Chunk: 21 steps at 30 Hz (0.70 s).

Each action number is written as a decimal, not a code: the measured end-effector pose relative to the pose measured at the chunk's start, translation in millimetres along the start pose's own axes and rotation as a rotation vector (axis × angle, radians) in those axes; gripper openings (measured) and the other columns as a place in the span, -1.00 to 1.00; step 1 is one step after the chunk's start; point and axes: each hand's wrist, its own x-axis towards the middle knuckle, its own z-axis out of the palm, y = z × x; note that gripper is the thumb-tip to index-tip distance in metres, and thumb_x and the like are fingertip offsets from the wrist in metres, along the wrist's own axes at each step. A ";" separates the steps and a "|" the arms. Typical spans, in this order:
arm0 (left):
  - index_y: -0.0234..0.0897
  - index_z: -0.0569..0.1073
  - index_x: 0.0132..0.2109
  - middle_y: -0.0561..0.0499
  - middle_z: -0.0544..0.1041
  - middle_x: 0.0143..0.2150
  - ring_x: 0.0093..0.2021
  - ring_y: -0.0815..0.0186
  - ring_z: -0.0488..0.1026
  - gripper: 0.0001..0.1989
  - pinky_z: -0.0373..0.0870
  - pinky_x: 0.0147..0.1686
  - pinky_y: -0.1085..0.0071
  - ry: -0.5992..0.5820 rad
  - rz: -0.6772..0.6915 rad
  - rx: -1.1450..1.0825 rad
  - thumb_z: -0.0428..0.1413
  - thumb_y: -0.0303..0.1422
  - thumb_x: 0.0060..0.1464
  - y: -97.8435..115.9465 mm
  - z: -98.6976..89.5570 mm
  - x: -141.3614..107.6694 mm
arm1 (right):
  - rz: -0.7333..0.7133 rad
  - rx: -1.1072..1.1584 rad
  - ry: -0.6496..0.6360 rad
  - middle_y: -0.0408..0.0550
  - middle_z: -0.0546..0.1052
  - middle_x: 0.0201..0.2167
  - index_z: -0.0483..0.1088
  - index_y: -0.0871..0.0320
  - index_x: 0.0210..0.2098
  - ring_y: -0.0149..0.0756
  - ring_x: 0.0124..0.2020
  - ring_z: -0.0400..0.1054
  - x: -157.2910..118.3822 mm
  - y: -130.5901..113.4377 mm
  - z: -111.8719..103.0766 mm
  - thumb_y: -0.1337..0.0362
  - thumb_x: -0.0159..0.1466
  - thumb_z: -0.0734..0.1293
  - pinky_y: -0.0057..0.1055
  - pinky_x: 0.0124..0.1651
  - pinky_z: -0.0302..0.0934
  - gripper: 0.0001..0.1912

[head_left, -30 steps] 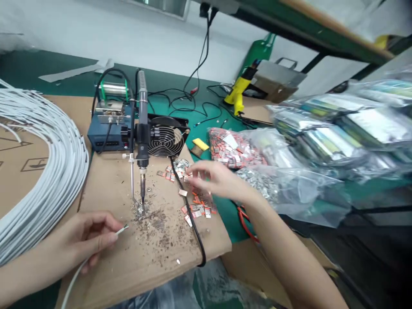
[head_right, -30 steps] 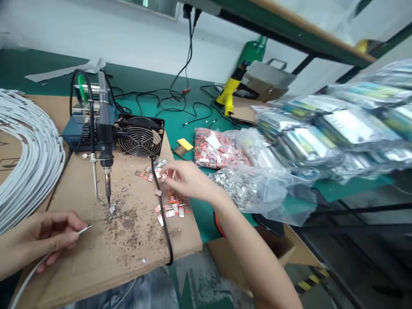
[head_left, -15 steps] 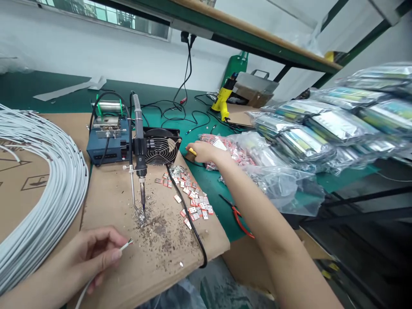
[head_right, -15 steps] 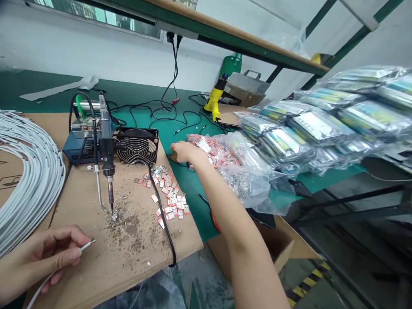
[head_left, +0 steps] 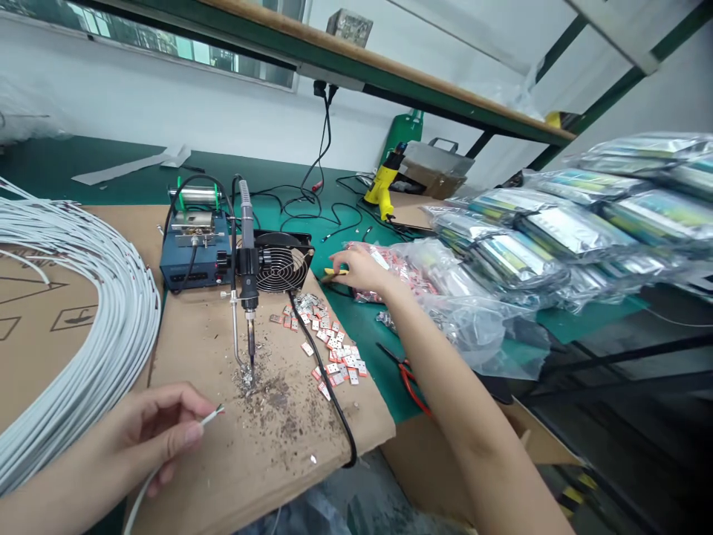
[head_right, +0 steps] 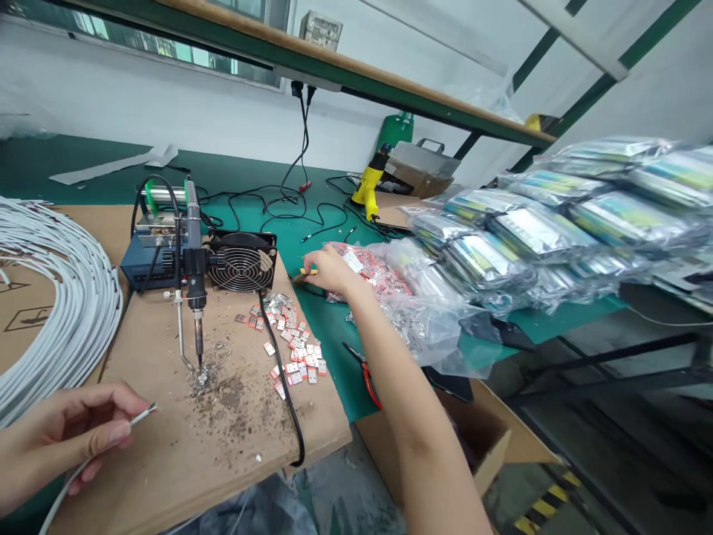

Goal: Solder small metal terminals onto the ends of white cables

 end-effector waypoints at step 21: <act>-0.23 0.42 -0.24 0.12 0.35 -0.51 -0.56 0.46 0.29 -0.79 0.27 -0.58 0.58 -0.111 0.140 0.075 0.13 -0.19 0.07 8.4 -28.5 -4.5 | -0.286 0.118 0.402 -0.11 0.48 -0.52 0.43 0.25 -0.34 -0.23 -0.38 0.18 -110.2 -195.9 11.9 0.44 0.22 0.29 -0.28 -0.29 0.00 -0.93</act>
